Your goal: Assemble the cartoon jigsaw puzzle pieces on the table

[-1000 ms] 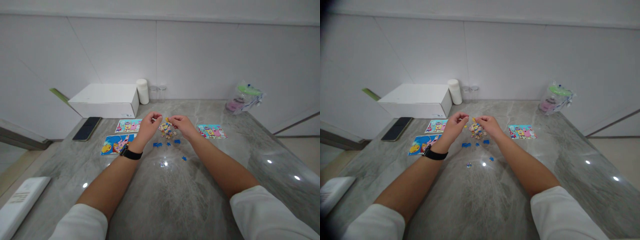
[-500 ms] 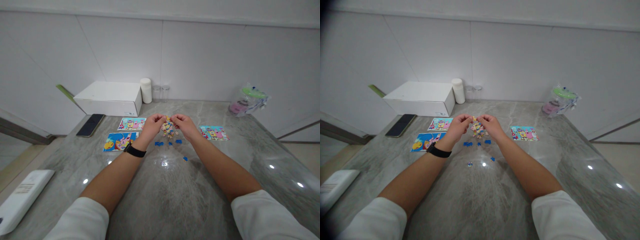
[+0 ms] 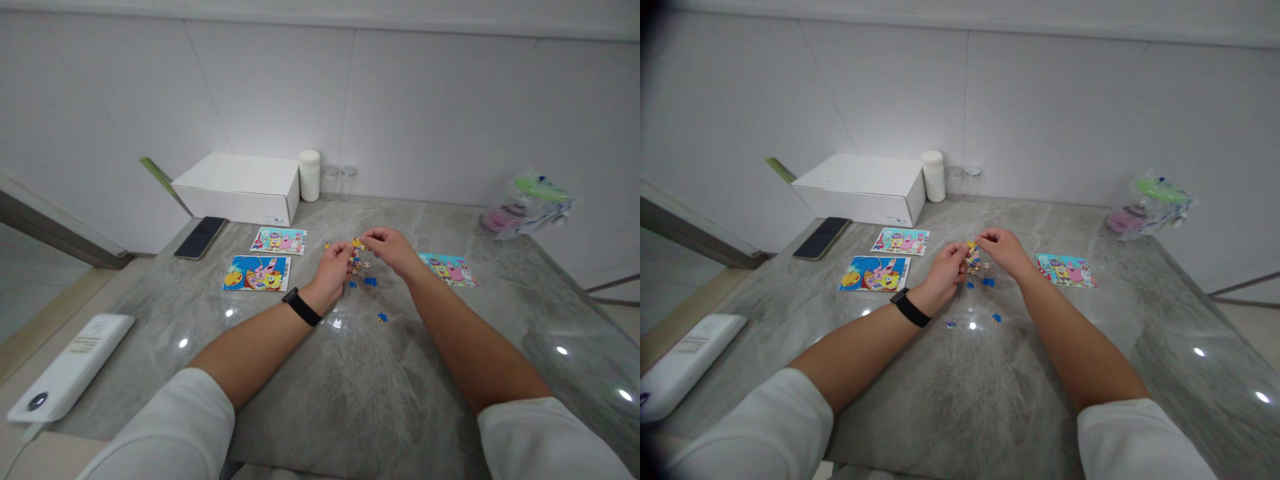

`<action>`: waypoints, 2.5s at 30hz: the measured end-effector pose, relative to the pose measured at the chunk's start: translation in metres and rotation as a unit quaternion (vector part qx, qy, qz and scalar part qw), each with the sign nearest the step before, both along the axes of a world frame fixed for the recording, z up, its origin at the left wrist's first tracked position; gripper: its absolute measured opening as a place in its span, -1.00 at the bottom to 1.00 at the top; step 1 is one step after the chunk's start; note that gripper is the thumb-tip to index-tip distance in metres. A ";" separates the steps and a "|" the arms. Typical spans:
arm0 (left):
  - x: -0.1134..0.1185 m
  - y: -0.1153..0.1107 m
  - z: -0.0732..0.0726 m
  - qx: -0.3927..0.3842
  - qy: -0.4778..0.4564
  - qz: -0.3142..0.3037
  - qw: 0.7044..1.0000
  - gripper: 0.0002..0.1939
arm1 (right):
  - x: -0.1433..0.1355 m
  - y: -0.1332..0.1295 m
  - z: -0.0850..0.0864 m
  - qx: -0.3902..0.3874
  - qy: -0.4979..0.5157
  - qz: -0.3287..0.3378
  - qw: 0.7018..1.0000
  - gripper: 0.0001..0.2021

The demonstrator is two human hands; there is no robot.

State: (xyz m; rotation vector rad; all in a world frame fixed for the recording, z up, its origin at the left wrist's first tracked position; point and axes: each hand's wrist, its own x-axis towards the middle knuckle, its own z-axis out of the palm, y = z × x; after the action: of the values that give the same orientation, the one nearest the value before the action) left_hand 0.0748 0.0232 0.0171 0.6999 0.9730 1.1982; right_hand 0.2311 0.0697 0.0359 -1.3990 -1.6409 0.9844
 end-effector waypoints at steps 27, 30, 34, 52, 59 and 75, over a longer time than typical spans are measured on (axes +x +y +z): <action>0.011 -0.005 -0.012 -0.024 -0.029 0.004 0.999 -0.80 | 0.004 0.001 -0.007 0.001 -0.071 0.042 0.997 -0.56; 0.013 -0.006 -0.010 -0.024 -0.017 -0.002 1.000 -0.85 | 0.006 0.003 -0.007 0.011 -0.070 0.041 0.997 -0.57; 0.013 -0.008 -0.009 -0.032 -0.019 -0.012 0.999 -0.95 | 0.009 0.003 -0.003 0.012 -0.070 0.039 0.997 -0.57; 0.011 -0.007 -0.016 0.008 -0.015 -0.059 0.998 -0.70 | 0.013 0.000 0.006 0.013 -0.078 0.063 0.995 -0.58; 0.010 -0.007 -0.019 0.044 -0.020 -0.060 0.997 -0.56 | 0.016 -0.003 0.017 0.016 -0.101 0.085 0.991 -0.59; 0.008 -0.007 -0.015 0.045 -0.032 -0.059 0.997 -0.66 | 0.019 -0.007 0.026 -0.019 -0.123 0.124 0.984 -0.57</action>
State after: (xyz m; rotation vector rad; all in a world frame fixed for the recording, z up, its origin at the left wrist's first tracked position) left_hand 0.0831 0.0162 0.0018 0.7738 0.8171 1.1586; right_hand 0.2500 0.0627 0.0616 -1.4101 -2.0285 1.0179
